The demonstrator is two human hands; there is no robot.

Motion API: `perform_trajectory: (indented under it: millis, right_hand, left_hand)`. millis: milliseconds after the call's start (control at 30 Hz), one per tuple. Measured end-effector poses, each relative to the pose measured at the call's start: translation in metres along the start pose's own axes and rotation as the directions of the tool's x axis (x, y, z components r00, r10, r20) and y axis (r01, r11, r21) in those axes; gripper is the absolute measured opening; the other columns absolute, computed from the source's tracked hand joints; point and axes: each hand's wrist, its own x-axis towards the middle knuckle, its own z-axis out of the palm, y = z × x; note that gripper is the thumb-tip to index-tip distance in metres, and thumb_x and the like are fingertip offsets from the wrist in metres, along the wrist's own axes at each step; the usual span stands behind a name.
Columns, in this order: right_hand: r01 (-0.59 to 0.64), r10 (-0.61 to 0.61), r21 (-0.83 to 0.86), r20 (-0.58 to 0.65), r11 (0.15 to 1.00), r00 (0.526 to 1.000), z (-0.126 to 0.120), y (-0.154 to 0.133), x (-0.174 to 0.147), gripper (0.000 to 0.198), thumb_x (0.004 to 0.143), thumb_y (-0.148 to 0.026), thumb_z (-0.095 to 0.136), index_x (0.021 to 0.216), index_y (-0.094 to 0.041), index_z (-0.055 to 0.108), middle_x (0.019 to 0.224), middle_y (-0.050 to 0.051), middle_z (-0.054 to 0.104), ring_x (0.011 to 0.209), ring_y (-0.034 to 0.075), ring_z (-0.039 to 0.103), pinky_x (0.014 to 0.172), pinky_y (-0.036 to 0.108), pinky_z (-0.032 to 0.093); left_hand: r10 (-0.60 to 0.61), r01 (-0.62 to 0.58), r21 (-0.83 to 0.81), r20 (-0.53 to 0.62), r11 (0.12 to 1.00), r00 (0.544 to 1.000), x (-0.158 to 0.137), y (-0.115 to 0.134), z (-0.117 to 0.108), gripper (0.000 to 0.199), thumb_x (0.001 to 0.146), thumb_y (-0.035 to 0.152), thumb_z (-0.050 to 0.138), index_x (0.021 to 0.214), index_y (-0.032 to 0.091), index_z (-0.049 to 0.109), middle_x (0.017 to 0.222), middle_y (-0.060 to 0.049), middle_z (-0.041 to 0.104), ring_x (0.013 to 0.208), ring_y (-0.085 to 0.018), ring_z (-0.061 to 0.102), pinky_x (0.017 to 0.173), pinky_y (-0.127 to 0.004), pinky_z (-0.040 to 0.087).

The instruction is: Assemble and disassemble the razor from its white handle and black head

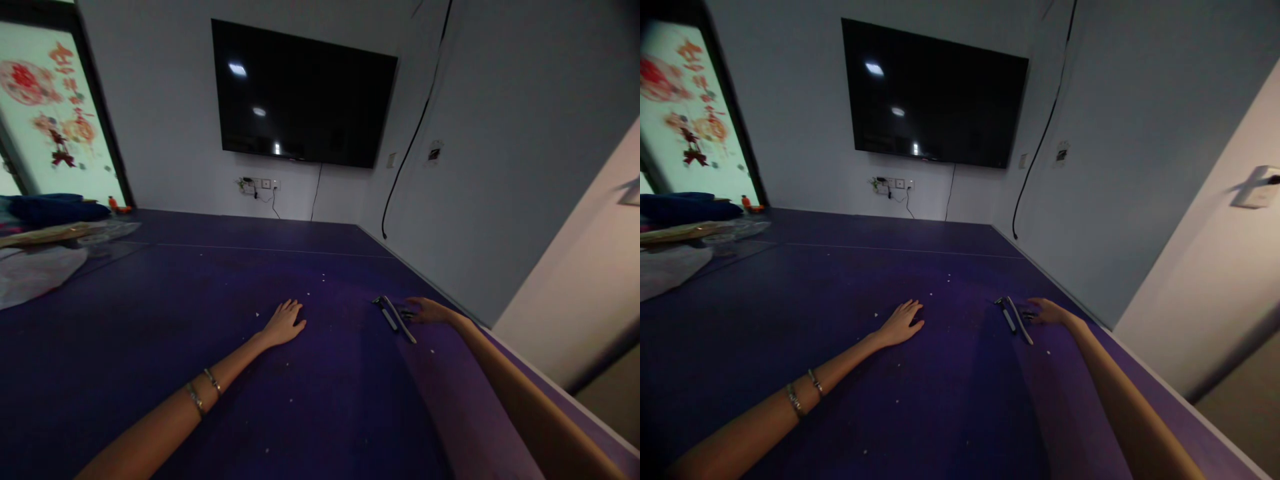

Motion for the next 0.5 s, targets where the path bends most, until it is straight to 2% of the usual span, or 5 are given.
perform_trajectory:
  millis: [100,233,367,500]
  right_hand:
    - [0.052,-0.062,-0.118,-0.082,0.992,0.995,-0.002,-0.014,0.008,0.061,0.061,-0.021,0.059,0.121,-0.01,0.053,0.118,0.017,0.057,0.107,0.029,0.054,0.088,0.034,0.042]
    - [0.173,-0.207,-0.234,-0.133,0.957,0.969,0.006,-0.059,0.017,0.055,0.072,-0.021,0.049,0.125,-0.007,0.048,0.125,0.018,0.051,0.115,0.026,0.049,0.094,0.031,0.038]
    - [0.23,-0.27,-0.283,-0.11,0.931,0.957,0.03,-0.113,0.017,0.051,0.076,-0.021,0.046,0.126,-0.015,0.049,0.124,0.013,0.053,0.112,0.025,0.05,0.093,0.033,0.038]
    - [0.273,-0.333,-0.369,-0.108,0.888,0.937,0.065,-0.156,0.01,0.045,0.079,-0.027,0.045,0.124,-0.019,0.051,0.121,0.012,0.054,0.11,0.028,0.05,0.091,0.039,0.039]
  left_hand:
    - [-0.009,0.009,-0.008,0.015,1.0,1.0,-0.001,0.004,-0.002,0.054,0.084,0.045,0.036,0.127,0.012,0.041,0.138,-0.015,0.038,0.131,-0.029,0.026,0.105,-0.046,0.022]
    - [-0.045,0.046,-0.026,0.055,0.999,0.997,-0.001,0.009,-0.008,0.056,0.085,0.044,0.034,0.129,0.01,0.038,0.139,-0.016,0.035,0.132,-0.029,0.024,0.106,-0.043,0.021]
    - [-0.11,0.111,-0.022,0.041,0.994,0.993,-0.003,0.001,-0.015,0.058,0.087,0.046,0.027,0.129,0.006,0.037,0.14,-0.018,0.033,0.132,-0.029,0.024,0.106,-0.042,0.021]
    - [-0.188,0.188,-0.003,0.005,0.982,0.982,-0.01,-0.023,-0.023,0.06,0.087,0.047,0.024,0.129,0.006,0.037,0.14,-0.019,0.033,0.132,-0.03,0.023,0.105,-0.044,0.021]
